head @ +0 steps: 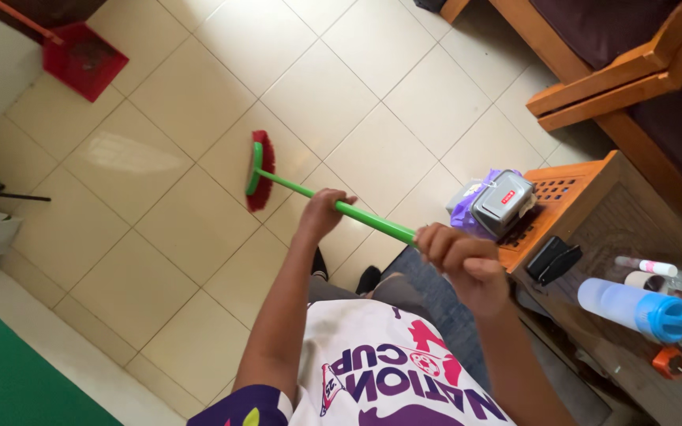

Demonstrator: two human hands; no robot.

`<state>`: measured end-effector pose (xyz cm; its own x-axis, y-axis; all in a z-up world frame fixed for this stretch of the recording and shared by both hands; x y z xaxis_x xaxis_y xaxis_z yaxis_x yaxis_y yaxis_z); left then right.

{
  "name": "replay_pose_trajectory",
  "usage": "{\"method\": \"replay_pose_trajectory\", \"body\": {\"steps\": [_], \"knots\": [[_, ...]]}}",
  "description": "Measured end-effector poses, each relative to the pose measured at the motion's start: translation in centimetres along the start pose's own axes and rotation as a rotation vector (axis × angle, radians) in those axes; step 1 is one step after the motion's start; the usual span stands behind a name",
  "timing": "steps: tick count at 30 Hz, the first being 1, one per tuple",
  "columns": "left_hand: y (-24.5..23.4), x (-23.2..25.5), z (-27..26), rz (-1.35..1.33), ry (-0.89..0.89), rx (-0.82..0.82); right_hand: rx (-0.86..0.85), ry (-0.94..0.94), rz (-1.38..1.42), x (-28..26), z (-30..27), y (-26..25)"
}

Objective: The person sweeps the tiled floor using a broom, pushing debris toward a red dustpan placed near the doorway.

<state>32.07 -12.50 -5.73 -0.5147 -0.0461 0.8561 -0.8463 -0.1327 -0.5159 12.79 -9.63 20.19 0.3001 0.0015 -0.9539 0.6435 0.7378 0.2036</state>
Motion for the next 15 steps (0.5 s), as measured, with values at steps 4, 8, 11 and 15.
{"method": "replay_pose_trajectory", "body": {"steps": [4,8,11,15], "knots": [[-0.8,-0.2,0.8,0.045,-0.003,0.063,0.020,0.017,0.026,-0.6,1.1,-0.1],[-0.5,3.3,2.1,0.058,0.029,0.144,0.109,0.057,0.061,-3.6,1.2,-3.1],[0.8,7.5,3.1,0.009,0.025,0.151,0.071,-0.002,0.053,-8.0,1.0,-5.5],[3.7,15.7,4.0,-0.148,0.060,0.146,-0.073,-0.092,-0.082,-15.4,1.1,-9.2]]}}
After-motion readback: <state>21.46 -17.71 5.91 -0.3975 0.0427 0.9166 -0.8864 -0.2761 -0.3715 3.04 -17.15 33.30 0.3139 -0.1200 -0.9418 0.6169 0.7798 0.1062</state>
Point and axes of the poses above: each hand's wrist, its own z-axis towards the middle knuckle, its own y-axis out of the palm, x = y × z, the point moved 7 cm from there along z, towards the middle knuckle, and after that the axes turned 1 degree about y, right-handed, at the moved point
